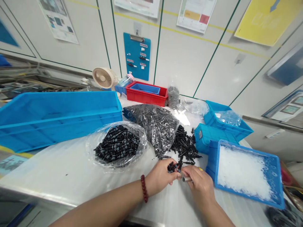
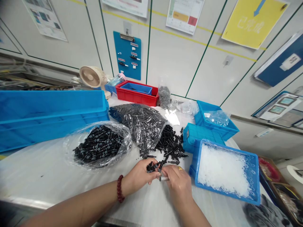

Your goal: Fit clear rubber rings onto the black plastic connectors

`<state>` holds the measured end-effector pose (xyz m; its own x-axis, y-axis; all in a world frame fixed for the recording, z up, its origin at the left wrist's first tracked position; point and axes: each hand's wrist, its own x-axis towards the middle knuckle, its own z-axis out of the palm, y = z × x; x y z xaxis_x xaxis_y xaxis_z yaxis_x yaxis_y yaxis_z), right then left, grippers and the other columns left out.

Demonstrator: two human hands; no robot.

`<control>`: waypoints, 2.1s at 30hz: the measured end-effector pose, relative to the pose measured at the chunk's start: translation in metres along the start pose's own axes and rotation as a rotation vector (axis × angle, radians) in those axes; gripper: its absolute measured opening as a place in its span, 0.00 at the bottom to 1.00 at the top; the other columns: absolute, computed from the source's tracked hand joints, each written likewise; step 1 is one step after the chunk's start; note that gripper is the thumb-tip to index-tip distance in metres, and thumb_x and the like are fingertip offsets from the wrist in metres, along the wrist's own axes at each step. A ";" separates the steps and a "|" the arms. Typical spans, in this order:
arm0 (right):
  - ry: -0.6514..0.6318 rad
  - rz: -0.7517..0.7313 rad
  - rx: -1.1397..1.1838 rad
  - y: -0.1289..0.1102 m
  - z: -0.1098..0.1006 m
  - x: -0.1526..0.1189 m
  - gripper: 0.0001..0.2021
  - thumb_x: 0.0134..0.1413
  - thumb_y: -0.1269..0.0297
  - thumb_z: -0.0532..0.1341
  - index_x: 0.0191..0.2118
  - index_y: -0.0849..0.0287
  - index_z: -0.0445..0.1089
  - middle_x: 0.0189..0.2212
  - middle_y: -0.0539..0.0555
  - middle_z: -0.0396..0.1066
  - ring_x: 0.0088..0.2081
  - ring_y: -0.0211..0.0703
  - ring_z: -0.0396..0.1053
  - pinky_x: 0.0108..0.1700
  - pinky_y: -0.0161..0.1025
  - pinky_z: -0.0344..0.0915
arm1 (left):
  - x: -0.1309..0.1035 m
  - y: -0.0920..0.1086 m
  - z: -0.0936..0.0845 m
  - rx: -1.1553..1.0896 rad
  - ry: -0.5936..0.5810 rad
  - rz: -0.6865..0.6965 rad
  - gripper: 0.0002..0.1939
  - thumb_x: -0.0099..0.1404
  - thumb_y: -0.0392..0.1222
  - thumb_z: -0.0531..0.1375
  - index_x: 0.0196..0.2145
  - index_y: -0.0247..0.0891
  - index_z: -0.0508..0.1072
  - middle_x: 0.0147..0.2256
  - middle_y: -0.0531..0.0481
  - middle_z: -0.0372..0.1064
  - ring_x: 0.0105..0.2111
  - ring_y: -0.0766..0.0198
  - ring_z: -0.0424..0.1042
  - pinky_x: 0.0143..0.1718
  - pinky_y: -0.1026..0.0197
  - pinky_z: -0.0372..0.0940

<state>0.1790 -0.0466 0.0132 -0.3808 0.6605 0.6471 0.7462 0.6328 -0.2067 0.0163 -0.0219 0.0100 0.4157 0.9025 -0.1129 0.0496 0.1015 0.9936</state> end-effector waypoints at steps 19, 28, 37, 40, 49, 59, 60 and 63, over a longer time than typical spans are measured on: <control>-0.091 -0.032 -0.121 -0.004 -0.003 -0.002 0.09 0.55 0.73 0.50 0.26 0.58 0.62 0.22 0.49 0.66 0.22 0.34 0.63 0.25 0.32 0.55 | -0.001 -0.007 -0.003 0.153 -0.016 0.001 0.07 0.53 0.40 0.58 0.30 0.34 0.71 0.20 0.55 0.64 0.16 0.68 0.64 0.21 0.66 0.59; -0.025 -0.029 -0.132 -0.003 -0.002 -0.004 0.09 0.58 0.70 0.50 0.28 0.58 0.62 0.21 0.49 0.65 0.22 0.34 0.62 0.25 0.32 0.56 | 0.000 0.000 0.001 -0.119 -0.021 -0.050 0.15 0.50 0.46 0.62 0.32 0.33 0.67 0.16 0.59 0.60 0.16 0.70 0.60 0.23 0.65 0.58; -0.014 -0.030 -0.108 -0.004 -0.002 -0.006 0.08 0.57 0.71 0.49 0.29 0.58 0.62 0.22 0.49 0.65 0.23 0.35 0.63 0.26 0.32 0.56 | 0.002 0.003 0.000 -0.236 -0.032 -0.135 0.19 0.44 0.48 0.66 0.27 0.35 0.63 0.15 0.59 0.61 0.15 0.72 0.58 0.19 0.67 0.52; -0.004 -0.019 -0.122 -0.005 -0.002 -0.006 0.07 0.56 0.71 0.50 0.29 0.58 0.62 0.22 0.49 0.65 0.23 0.35 0.63 0.27 0.32 0.57 | 0.002 0.004 0.002 -0.258 -0.032 -0.161 0.20 0.43 0.48 0.66 0.27 0.35 0.62 0.13 0.61 0.59 0.14 0.72 0.57 0.18 0.68 0.49; 0.039 0.019 -0.091 -0.006 0.002 -0.007 0.08 0.48 0.78 0.51 0.27 0.58 0.61 0.22 0.48 0.65 0.23 0.33 0.62 0.26 0.30 0.56 | 0.002 0.009 0.003 -0.241 -0.020 -0.152 0.15 0.43 0.44 0.64 0.24 0.34 0.64 0.14 0.60 0.60 0.15 0.73 0.56 0.19 0.67 0.51; -0.092 0.049 -0.029 -0.004 -0.002 -0.006 0.15 0.43 0.79 0.50 0.33 0.57 0.70 0.24 0.49 0.62 0.22 0.32 0.60 0.22 0.27 0.55 | 0.001 0.008 -0.005 -0.242 -0.172 -0.117 0.14 0.46 0.45 0.63 0.19 0.34 0.63 0.15 0.58 0.59 0.15 0.74 0.52 0.16 0.67 0.46; -0.100 0.051 -0.030 -0.004 -0.002 -0.006 0.14 0.44 0.78 0.51 0.32 0.57 0.70 0.23 0.49 0.61 0.22 0.32 0.60 0.22 0.27 0.55 | 0.001 0.007 -0.006 -0.252 -0.182 -0.122 0.15 0.46 0.46 0.64 0.20 0.35 0.62 0.15 0.58 0.59 0.14 0.74 0.51 0.16 0.68 0.45; -0.105 0.028 -0.030 -0.005 -0.004 -0.004 0.12 0.47 0.76 0.52 0.33 0.57 0.70 0.23 0.49 0.61 0.21 0.32 0.60 0.22 0.28 0.56 | 0.001 0.005 -0.010 -0.267 -0.220 -0.134 0.16 0.46 0.47 0.64 0.20 0.34 0.62 0.16 0.57 0.61 0.14 0.74 0.51 0.15 0.68 0.43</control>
<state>0.1787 -0.0541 0.0148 -0.4134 0.7179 0.5602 0.7732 0.6016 -0.2005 0.0082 -0.0163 0.0151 0.6085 0.7651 -0.2106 -0.1101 0.3443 0.9324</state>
